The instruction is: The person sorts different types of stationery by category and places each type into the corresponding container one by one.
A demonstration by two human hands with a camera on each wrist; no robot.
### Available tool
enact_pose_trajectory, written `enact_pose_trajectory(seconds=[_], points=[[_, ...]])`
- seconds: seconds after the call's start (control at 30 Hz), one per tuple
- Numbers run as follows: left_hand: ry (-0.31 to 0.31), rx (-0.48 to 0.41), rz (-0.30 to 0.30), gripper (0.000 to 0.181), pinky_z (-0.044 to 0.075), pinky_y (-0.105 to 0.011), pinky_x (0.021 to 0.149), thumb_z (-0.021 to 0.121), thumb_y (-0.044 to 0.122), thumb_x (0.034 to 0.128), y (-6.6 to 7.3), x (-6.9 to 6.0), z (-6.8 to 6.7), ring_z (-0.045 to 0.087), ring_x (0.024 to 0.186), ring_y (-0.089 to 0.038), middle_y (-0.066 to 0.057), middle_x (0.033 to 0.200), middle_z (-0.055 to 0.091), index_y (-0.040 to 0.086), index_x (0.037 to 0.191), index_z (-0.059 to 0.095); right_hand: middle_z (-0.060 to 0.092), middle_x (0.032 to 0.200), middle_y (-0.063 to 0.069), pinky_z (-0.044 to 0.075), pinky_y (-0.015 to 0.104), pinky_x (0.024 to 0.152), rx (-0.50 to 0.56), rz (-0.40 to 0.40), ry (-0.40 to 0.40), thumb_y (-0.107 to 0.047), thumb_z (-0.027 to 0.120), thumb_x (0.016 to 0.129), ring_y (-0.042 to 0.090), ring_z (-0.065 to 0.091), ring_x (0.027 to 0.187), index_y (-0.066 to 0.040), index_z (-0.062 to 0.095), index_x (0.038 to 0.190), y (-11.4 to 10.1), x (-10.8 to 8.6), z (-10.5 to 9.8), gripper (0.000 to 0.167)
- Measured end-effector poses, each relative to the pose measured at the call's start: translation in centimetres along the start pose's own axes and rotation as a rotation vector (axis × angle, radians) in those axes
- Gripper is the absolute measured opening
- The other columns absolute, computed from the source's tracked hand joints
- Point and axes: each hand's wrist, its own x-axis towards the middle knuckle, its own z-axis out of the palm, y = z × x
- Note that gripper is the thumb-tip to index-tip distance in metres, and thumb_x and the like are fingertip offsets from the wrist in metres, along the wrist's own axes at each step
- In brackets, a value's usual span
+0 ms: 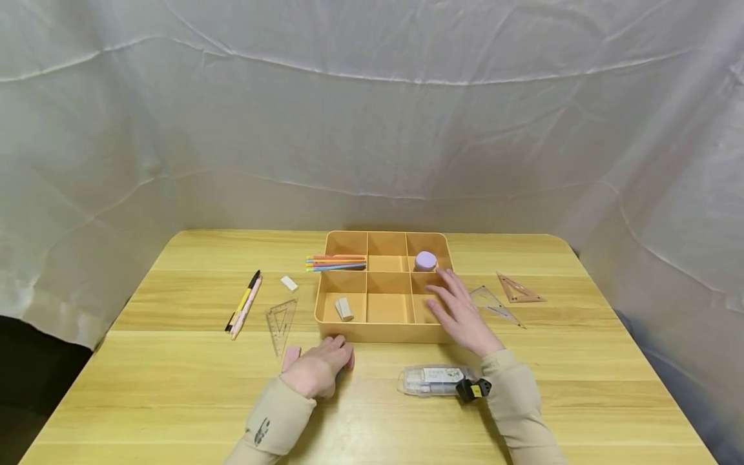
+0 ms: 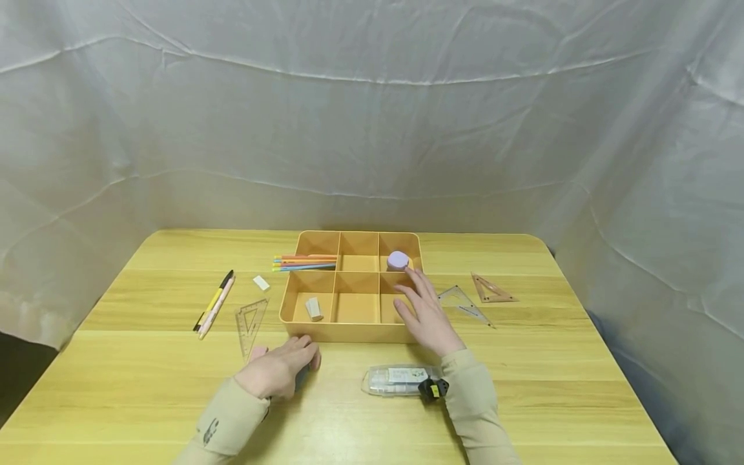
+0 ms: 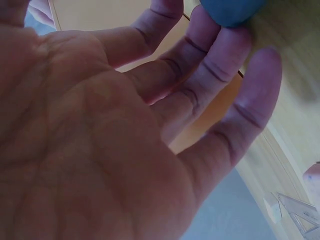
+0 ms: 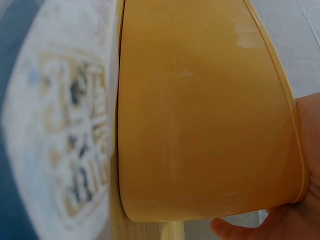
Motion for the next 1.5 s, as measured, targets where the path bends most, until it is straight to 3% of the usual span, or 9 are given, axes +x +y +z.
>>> enact_pose_trajectory(seconds=[0.27, 0.6, 0.8, 1.17, 1.33, 1.5], points=[[0.001, -0.033, 0.016, 0.057, 0.040, -0.028, 0.078, 0.064, -0.026, 0.0569, -0.1, -0.5, -0.3, 0.042, 0.092, -0.017, 0.002, 0.096, 0.045, 0.017, 0.092, 0.051, 0.027, 0.164, 0.023, 0.014, 0.072, 0.120, 0.003, -0.001, -0.011, -0.021, 0.051, 0.104, 0.047, 0.013, 0.154, 0.001, 0.058, 0.135, 0.0, 0.0, 0.0, 0.038], [-0.023, -0.136, 0.018, 0.055, 0.044, -0.035, 0.079, 0.083, -0.011, 0.0598, -0.5, -0.8, -1.1, 0.047, 0.094, -0.016, 0.004, 0.098, 0.048, 0.020, 0.093, 0.053, 0.026, 0.164, 0.024, 0.013, 0.073, 0.119, -0.002, -0.010, -0.009, -0.020, 0.051, 0.104, 0.047, 0.014, 0.153, 0.000, 0.058, 0.135, 0.1, 0.0, 0.0, 0.037], [-0.022, -0.192, 0.023, 0.052, 0.045, -0.036, 0.073, 0.088, 0.000, 0.0627, -0.6, -1.2, -1.6, 0.050, 0.087, -0.014, 0.002, 0.101, 0.054, 0.022, 0.095, 0.054, 0.027, 0.163, 0.023, 0.015, 0.074, 0.118, -0.008, -0.012, -0.004, -0.019, 0.051, 0.104, 0.047, 0.015, 0.153, 0.000, 0.059, 0.135, 0.1, 0.0, -0.1, 0.037], [0.026, -0.267, 0.167, 0.049, 0.046, -0.021, 0.066, 0.085, 0.002, 0.0644, -1.0, -2.0, -2.6, 0.051, 0.082, -0.013, 0.002, 0.096, 0.053, 0.013, 0.102, 0.056, 0.026, 0.164, 0.024, 0.015, 0.073, 0.119, -0.007, -0.003, -0.010, -0.020, 0.052, 0.104, 0.047, 0.014, 0.153, 0.000, 0.058, 0.135, 0.1, 0.0, -0.1, 0.037], [0.062, -0.292, 0.220, 0.046, 0.049, -0.020, 0.070, 0.084, 0.003, 0.0676, -1.2, -2.2, -3.0, 0.055, 0.086, -0.017, 0.002, 0.099, 0.053, 0.010, 0.105, 0.058, 0.026, 0.164, 0.024, 0.014, 0.074, 0.119, 0.005, -0.007, -0.006, -0.020, 0.051, 0.104, 0.048, 0.014, 0.153, 0.001, 0.059, 0.134, 0.1, 0.0, -0.1, 0.037], [0.139, -0.256, 0.271, 0.040, 0.052, -0.024, 0.079, 0.083, 0.009, 0.0720, -1.4, -2.2, -3.1, 0.055, 0.090, -0.015, 0.005, 0.102, 0.053, 0.009, 0.107, 0.062, 0.027, 0.164, 0.022, 0.013, 0.072, 0.120, 0.015, -0.004, -0.010, -0.020, 0.052, 0.104, 0.047, 0.013, 0.154, 0.001, 0.059, 0.134, 0.1, 0.0, 0.0, 0.038]])
